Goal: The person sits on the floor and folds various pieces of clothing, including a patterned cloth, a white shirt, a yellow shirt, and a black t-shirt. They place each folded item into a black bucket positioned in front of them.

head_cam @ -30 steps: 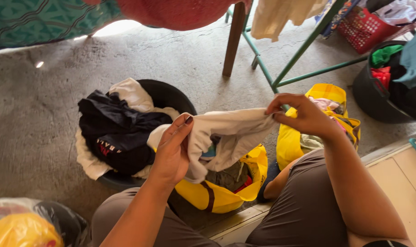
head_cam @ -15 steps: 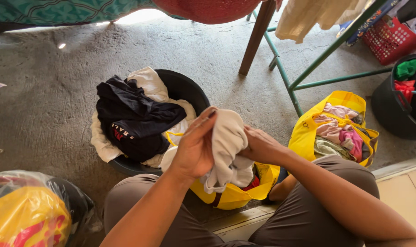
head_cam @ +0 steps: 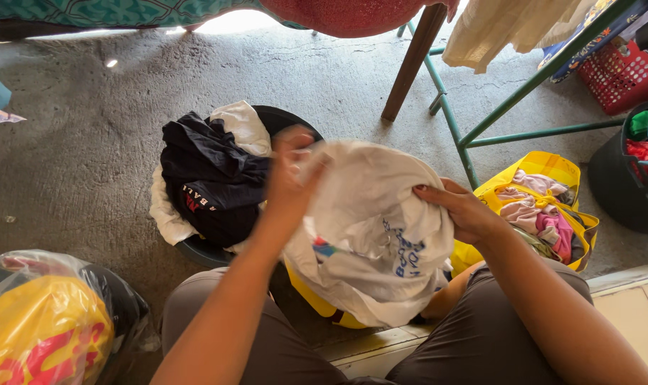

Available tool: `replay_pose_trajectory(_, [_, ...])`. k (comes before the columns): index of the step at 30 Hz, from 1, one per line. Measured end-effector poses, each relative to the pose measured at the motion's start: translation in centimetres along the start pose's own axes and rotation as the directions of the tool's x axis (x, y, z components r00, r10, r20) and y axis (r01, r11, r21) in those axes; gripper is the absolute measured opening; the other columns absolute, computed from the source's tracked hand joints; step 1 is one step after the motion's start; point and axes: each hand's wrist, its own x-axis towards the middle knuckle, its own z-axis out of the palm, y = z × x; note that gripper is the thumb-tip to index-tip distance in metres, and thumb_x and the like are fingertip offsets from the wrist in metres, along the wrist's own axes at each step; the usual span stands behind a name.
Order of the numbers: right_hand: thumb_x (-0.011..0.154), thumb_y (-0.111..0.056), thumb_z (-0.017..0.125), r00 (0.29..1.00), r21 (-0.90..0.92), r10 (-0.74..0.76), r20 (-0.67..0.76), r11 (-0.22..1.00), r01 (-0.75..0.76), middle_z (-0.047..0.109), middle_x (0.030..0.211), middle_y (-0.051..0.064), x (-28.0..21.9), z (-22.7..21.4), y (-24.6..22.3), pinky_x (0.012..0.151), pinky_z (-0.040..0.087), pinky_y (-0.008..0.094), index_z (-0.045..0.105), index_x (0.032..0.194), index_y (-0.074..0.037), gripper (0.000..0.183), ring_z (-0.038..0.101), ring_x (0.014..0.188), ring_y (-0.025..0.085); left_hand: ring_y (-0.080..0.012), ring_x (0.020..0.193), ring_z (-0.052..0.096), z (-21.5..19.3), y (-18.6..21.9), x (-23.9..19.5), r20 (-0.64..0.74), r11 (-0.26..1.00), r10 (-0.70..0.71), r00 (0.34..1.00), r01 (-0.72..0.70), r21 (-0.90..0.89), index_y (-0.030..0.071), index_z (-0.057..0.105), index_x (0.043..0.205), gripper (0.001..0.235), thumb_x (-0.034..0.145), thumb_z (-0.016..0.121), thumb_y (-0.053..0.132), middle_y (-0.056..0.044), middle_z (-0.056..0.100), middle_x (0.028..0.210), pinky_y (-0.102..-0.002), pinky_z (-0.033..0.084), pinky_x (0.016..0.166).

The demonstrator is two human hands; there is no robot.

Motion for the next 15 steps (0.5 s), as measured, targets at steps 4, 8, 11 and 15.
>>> replay_pose_trajectory(4, [0.099,-0.026,0.061,0.999,-0.028,-0.027,0.022,0.999,0.028,0.074,0.113,0.017,0.2,0.0,-0.1,0.083,0.062,0.038,0.059,0.129,0.008,0.045,0.075,0.096,0.023,-0.0397,0.099,0.076,2.7,0.9,-3.9,0.533,0.845,-0.534,0.656,0.431,0.316,0.013,0.060,0.145,0.067,0.088,0.070,0.047,-0.014,0.071,0.123,-0.052,0.061,0.086])
replay_pose_trajectory(8, [0.096,-0.021,0.064,0.989,0.119,-0.145,0.042,0.983,0.139,0.072,0.117,0.020,0.1,-0.7,-0.7,0.089,0.060,0.040,0.056,0.132,0.009,0.047,0.073,0.100,0.028,-0.0406,0.113,0.061,4.4,1.0,-5.1,0.564,0.914,-0.045,0.825,-0.193,0.356,0.002,0.048,0.137,0.075,0.083,0.079,0.043,-0.025,0.065,0.118,-0.049,0.047,0.096])
replay_pose_trajectory(11, [0.090,-0.016,0.066,0.962,0.246,-0.275,0.003,0.932,0.265,0.070,0.118,0.020,-0.8,-1.2,-1.7,0.094,0.060,0.041,0.054,0.135,0.009,0.052,0.073,0.103,0.029,-0.0423,0.106,0.065,5.1,0.2,-5.2,0.520,0.843,-0.089,0.849,-0.214,0.494,0.004,0.054,0.132,0.057,0.089,0.070,0.037,-0.023,0.069,0.113,-0.050,0.049,0.090])
replay_pose_trajectory(15, [0.090,-0.015,0.067,0.917,0.095,-0.386,-0.099,0.914,0.395,0.070,0.121,0.019,-2.8,-1.5,-4.5,0.095,0.060,0.038,0.056,0.136,0.005,0.052,0.073,0.105,0.027,-0.0314,0.103,0.069,4.9,-1.5,-3.7,0.477,0.936,-0.289,0.830,0.141,0.322,0.008,0.061,0.131,0.040,0.098,0.059,0.030,-0.016,0.072,0.112,-0.039,0.051,0.087])
